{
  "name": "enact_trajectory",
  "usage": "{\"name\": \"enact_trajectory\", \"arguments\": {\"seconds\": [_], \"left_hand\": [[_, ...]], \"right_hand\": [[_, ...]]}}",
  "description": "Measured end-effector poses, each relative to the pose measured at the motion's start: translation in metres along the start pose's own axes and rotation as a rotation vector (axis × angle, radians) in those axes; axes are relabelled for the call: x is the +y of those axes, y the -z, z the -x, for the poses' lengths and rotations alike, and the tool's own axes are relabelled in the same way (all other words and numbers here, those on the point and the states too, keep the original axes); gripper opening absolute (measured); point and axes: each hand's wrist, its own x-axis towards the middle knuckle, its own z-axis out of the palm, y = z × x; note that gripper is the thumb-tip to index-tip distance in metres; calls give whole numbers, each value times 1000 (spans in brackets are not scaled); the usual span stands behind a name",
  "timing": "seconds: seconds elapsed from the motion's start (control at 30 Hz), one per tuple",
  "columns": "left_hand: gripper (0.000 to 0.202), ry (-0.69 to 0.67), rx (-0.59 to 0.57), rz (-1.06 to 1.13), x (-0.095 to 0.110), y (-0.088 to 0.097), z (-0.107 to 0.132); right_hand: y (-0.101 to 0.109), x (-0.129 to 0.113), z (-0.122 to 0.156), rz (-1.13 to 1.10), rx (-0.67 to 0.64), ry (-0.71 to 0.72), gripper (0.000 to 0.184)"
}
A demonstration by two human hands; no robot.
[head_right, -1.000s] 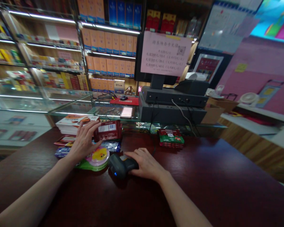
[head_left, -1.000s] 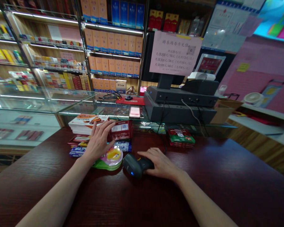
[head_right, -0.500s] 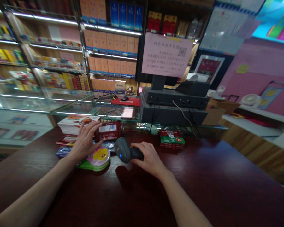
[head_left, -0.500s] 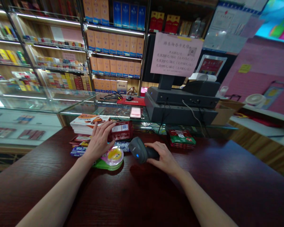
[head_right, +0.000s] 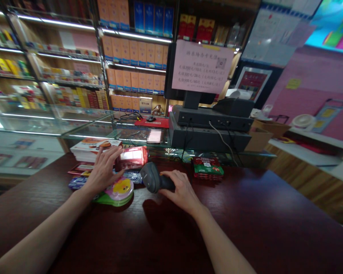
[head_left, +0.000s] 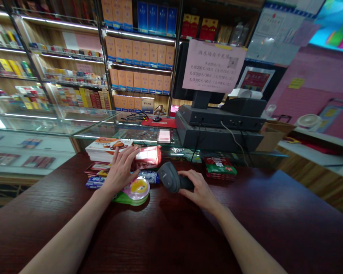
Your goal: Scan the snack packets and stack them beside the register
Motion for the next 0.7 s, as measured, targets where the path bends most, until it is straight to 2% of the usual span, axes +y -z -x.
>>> {"name": "enact_trajectory", "arguments": {"seconds": [0.17, 0.53, 0.7], "left_hand": [[77, -1, 3, 6, 4, 5, -3], [79, -10, 31, 23, 4, 5, -4], [78, -18, 38, 28, 8, 10, -7]], "right_hand": [[-1, -1, 0, -1, -26, 5, 42], [-4, 2, 3, 11, -314, 15, 65], [-6, 0, 4, 22, -342, -13, 65]]}}
